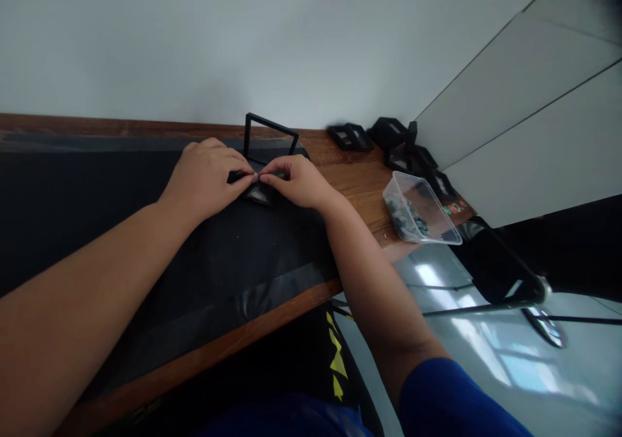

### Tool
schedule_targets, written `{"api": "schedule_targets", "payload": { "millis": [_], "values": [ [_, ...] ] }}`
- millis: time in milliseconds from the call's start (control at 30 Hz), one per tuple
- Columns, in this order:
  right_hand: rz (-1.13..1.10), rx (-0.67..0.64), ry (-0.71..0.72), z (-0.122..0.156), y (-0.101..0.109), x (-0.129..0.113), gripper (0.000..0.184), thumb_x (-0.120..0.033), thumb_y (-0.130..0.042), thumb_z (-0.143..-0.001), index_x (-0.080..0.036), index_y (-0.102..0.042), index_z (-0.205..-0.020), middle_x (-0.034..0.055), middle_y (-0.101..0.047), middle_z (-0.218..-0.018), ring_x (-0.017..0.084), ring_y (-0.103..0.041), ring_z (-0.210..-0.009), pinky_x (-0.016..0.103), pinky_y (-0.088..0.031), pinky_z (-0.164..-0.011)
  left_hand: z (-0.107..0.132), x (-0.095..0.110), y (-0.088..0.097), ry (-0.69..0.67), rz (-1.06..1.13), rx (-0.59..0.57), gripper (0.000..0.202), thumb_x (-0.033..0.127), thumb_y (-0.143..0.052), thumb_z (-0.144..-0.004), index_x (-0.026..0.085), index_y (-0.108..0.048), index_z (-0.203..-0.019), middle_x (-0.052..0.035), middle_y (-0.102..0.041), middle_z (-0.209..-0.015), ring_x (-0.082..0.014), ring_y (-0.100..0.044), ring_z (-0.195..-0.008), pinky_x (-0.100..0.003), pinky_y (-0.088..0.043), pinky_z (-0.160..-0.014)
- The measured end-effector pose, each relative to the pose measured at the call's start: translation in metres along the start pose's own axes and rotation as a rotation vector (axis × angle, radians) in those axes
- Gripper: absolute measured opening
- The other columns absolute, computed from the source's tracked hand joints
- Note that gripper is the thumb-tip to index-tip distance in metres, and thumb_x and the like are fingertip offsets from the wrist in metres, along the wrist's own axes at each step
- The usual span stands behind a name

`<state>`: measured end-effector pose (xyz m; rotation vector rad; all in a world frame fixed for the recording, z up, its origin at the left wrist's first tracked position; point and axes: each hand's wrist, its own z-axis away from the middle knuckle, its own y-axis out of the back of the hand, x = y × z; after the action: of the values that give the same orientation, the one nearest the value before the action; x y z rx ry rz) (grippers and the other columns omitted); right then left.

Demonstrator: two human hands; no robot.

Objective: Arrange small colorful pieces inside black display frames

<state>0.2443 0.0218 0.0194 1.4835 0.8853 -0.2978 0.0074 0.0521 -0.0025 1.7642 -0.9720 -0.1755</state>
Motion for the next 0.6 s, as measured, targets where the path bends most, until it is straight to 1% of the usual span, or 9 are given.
{"api": "schedule_targets", "payload": {
  "millis": [67,167,267,367,433,500,600],
  "values": [
    [0.002,0.003,0.003,0.0,-0.001,0.001,0.016,-0.023,-0.077,-0.106,-0.018,-0.092,-0.109,0.0069,-0.09,-0.11,0.021,-0.078,-0.099,0.035,-0.057,-0.095,0.0,0.002,0.0,0.001,0.013,0.006,0.036,0.049,-0.062,-0.105,0.033,-0.094,-0.107,-0.007,-0.091,-0.119,-0.0413,-0.074,-0.12,-0.064,-0.055,-0.111],
    [0.006,0.007,0.011,0.0,-0.001,0.001,0.016,-0.021,-0.076,-0.106,-0.018,-0.091,-0.11,0.0066,-0.09,-0.11,0.021,-0.078,-0.1,0.035,-0.057,-0.096,-0.001,0.002,0.001,-0.004,0.069,0.029,0.036,0.049,-0.062,-0.106,0.035,-0.094,-0.109,-0.0055,-0.091,-0.117,-0.0396,-0.075,-0.118,-0.062,-0.056,-0.111],
    [0.004,0.009,0.012,0.0,-0.001,0.0,0.016,-0.02,-0.076,-0.106,-0.017,-0.091,-0.111,0.0065,-0.09,-0.111,0.02,-0.077,-0.1,0.034,-0.056,-0.094,0.0,0.003,0.005,0.028,0.079,0.074,0.039,0.053,-0.06,-0.108,0.037,-0.095,-0.113,-0.0046,-0.091,-0.117,-0.04,-0.073,-0.122,-0.063,-0.056,-0.113],
    [0.01,0.007,0.002,0.0,-0.001,0.001,0.017,-0.02,-0.076,-0.106,-0.017,-0.091,-0.112,0.0064,-0.09,-0.109,0.02,-0.077,-0.096,0.034,-0.056,-0.092,0.002,0.001,0.013,0.069,0.049,0.093,0.048,0.06,-0.056,-0.109,0.033,-0.095,-0.116,-0.0034,-0.091,-0.117,-0.0388,-0.071,-0.126,-0.065,-0.055,-0.116],
    [0.013,0.017,0.003,-0.001,0.0,0.002,0.017,-0.02,-0.076,-0.105,-0.018,-0.091,-0.113,0.0063,-0.089,-0.112,0.021,-0.078,-0.099,0.035,-0.058,-0.095,0.003,-0.002,0.019,0.095,0.035,0.088,0.054,0.064,-0.054,-0.109,0.03,-0.094,-0.118,-0.0022,-0.09,-0.118,-0.037,-0.071,-0.127,-0.065,-0.054,-0.118],
    [0.021,0.056,0.004,-0.002,0.001,0.004,0.017,-0.02,-0.077,-0.104,-0.019,-0.09,-0.116,0.0066,-0.089,-0.119,0.022,-0.079,-0.106,0.036,-0.059,-0.1,0.004,-0.007,0.024,0.104,0.032,0.063,0.057,0.068,-0.054,-0.108,0.028,-0.093,-0.117,-0.0019,-0.09,-0.118,-0.0358,-0.072,-0.127,-0.063,-0.053,-0.12],
    [0.057,0.116,-0.031,-0.003,0.003,0.005,0.02,-0.018,-0.079,-0.103,-0.018,-0.089,-0.121,0.0088,-0.088,-0.123,0.022,-0.079,-0.106,0.037,-0.059,-0.102,0.005,-0.013,0.027,0.091,0.03,-0.008,0.059,0.072,-0.055,-0.106,0.027,-0.092,-0.11,-0.0049,-0.089,-0.115,-0.0364,-0.073,-0.125,-0.061,-0.053,-0.118]
  ]
}}
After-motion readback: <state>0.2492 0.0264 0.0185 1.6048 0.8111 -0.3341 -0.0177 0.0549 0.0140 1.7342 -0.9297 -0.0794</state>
